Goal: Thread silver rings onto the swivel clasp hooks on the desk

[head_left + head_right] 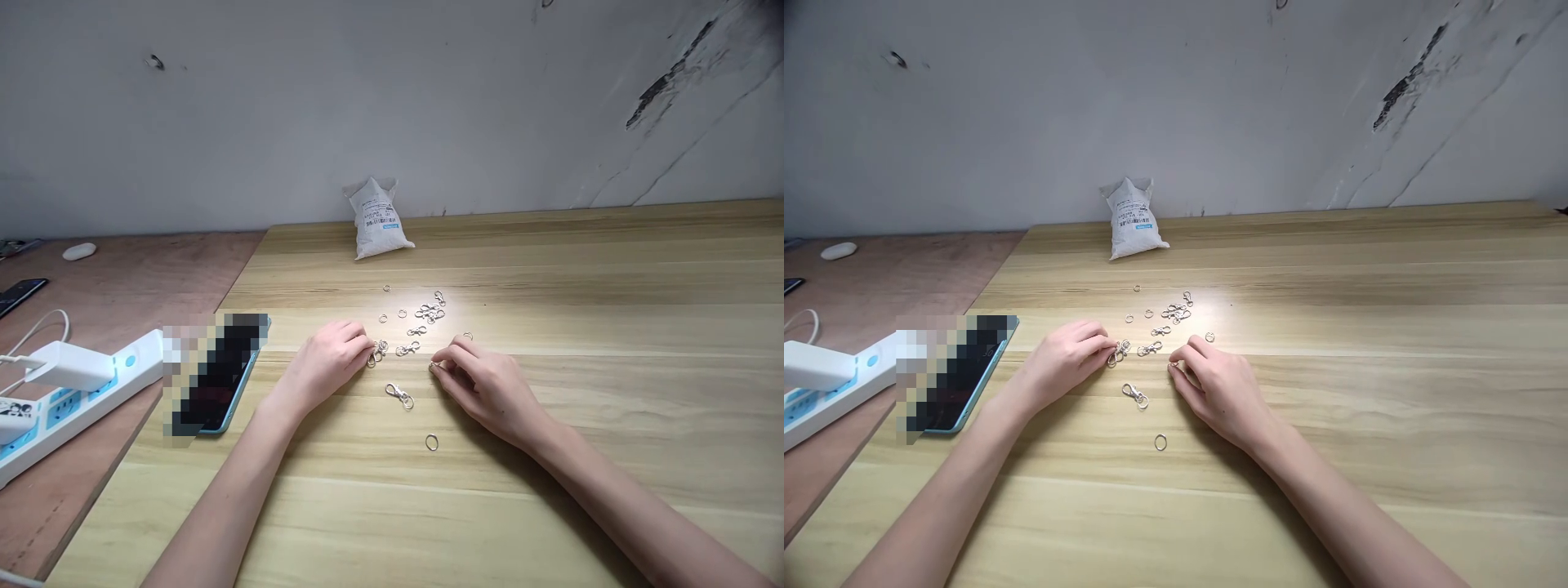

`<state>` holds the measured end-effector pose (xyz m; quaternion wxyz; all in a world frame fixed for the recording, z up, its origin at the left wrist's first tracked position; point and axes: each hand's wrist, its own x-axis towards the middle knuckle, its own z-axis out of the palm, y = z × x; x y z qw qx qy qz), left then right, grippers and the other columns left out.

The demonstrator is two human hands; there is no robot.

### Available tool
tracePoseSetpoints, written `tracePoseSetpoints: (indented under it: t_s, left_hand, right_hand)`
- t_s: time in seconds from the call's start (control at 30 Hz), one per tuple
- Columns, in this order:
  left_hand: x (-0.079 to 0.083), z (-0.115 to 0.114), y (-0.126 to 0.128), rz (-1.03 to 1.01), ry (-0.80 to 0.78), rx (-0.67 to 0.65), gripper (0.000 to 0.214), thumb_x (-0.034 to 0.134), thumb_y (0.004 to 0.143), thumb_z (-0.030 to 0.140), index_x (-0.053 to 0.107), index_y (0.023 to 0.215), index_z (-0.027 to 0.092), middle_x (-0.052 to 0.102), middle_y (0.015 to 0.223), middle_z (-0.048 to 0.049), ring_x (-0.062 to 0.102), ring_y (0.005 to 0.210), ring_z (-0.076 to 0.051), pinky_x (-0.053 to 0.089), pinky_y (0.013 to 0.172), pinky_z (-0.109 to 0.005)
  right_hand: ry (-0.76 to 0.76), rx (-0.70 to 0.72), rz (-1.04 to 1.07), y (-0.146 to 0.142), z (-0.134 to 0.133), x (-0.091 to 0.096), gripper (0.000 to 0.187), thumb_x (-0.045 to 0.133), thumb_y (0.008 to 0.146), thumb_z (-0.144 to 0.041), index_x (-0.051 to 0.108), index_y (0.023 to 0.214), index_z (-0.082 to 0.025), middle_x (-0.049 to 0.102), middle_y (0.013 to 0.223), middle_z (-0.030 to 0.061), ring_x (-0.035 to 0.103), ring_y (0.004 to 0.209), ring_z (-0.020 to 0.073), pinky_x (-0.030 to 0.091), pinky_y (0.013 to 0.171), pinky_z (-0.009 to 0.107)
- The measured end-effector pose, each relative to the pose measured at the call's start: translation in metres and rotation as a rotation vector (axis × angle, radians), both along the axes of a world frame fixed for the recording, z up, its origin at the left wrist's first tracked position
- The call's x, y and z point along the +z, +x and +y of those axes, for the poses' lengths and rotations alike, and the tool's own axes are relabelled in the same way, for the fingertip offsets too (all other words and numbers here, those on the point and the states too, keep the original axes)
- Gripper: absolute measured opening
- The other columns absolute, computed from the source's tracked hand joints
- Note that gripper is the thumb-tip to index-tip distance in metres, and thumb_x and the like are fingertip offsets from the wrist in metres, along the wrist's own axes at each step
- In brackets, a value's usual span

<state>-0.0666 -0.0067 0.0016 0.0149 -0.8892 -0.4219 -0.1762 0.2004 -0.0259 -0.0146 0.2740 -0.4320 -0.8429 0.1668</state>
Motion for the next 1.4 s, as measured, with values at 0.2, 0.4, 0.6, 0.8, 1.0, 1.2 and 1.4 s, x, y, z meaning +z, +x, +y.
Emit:
tracePoseSetpoints:
  t_s: [0.2, 0.4, 0.6, 0.8, 1.0, 1.2, 1.4]
  left_hand:
    - [0.001, 0.001, 0.004, -0.035, 0.024, -0.006, 0.023, 0.047, 0.091, 0.016, 0.062, 0.074, 0.017, 0.062, 0.073, -0.004, 0.056, 0.067, -0.015, 0.045, 0.062, -0.029]
    - [0.017, -0.017, 0.024, -0.582, -0.201, 0.015, 0.01, 0.058, 0.086, 0.016, 0.066, 0.08, 0.018, 0.067, 0.079, -0.0027, 0.062, 0.073, -0.013, 0.05, 0.069, -0.028]
    - [0.022, -0.035, 0.054, -0.759, -0.473, -0.057, 0.01, 0.061, 0.086, 0.017, 0.068, 0.079, 0.021, 0.064, 0.075, -0.0009, 0.061, 0.071, -0.013, 0.05, 0.07, -0.029]
    - [0.017, -0.034, 0.057, -0.79, -0.563, -0.06, 0.013, 0.056, 0.09, 0.019, 0.067, 0.082, 0.02, 0.063, 0.077, -0.0014, 0.059, 0.074, -0.013, 0.049, 0.072, -0.028]
    - [0.011, -0.032, 0.058, -0.961, -0.858, -0.028, 0.016, 0.058, 0.089, 0.028, 0.065, 0.078, 0.018, 0.059, 0.078, -0.0023, 0.055, 0.068, -0.012, 0.047, 0.062, -0.027]
    - [0.007, -0.034, 0.062, -1.051, -0.977, -0.004, 0.019, 0.06, 0.09, 0.033, 0.062, 0.081, 0.016, 0.058, 0.075, -0.0011, 0.056, 0.067, -0.011, 0.045, 0.065, -0.026]
    - [0.011, -0.036, 0.06, -0.956, -0.893, -0.02, 0.017, 0.057, 0.091, 0.031, 0.067, 0.091, 0.017, 0.059, 0.086, -0.0039, 0.056, 0.074, -0.012, 0.046, 0.065, -0.025]
  right_hand:
    - [-0.073, -0.003, 0.099, 0.002, 0.001, 0.002, 0.017, 0.048, 0.094, -0.026, 0.063, 0.09, -0.018, 0.06, 0.082, 0.0023, 0.048, 0.057, 0.0094, 0.036, 0.056, 0.025]
    - [-0.224, 0.024, 0.351, 0.002, -0.001, 0.005, 0.018, 0.051, 0.095, -0.03, 0.063, 0.103, -0.019, 0.058, 0.084, 0.0025, 0.04, 0.053, 0.0088, 0.035, 0.052, 0.026]
    - [-0.493, 0.236, 0.534, -0.007, -0.011, 0.018, 0.023, 0.053, 0.095, -0.037, 0.063, 0.11, -0.023, 0.058, 0.09, 0.0026, 0.042, 0.062, 0.0109, 0.039, 0.057, 0.026]
    - [-0.595, 0.236, 0.576, -0.009, -0.014, 0.019, 0.025, 0.048, 0.097, -0.039, 0.06, 0.088, -0.019, 0.055, 0.076, -0.0003, 0.043, 0.062, 0.0111, 0.038, 0.058, 0.026]
    - [-0.754, 0.214, 0.683, -0.008, -0.012, 0.015, 0.025, 0.05, 0.097, -0.041, 0.054, 0.086, -0.018, 0.058, 0.078, 0.0, 0.043, 0.056, 0.0084, 0.039, 0.054, 0.024]
    - [-0.75, 0.207, 0.697, -0.01, -0.014, 0.012, 0.023, 0.058, 0.092, -0.04, 0.054, 0.087, -0.019, 0.063, 0.079, 0.001, 0.046, 0.055, 0.0078, 0.038, 0.05, 0.022]
    - [-0.778, 0.193, 0.698, -0.008, -0.013, 0.012, 0.023, 0.056, 0.094, -0.041, 0.058, 0.092, -0.018, 0.065, 0.078, 0.0013, 0.048, 0.05, 0.0067, 0.04, 0.047, 0.021]
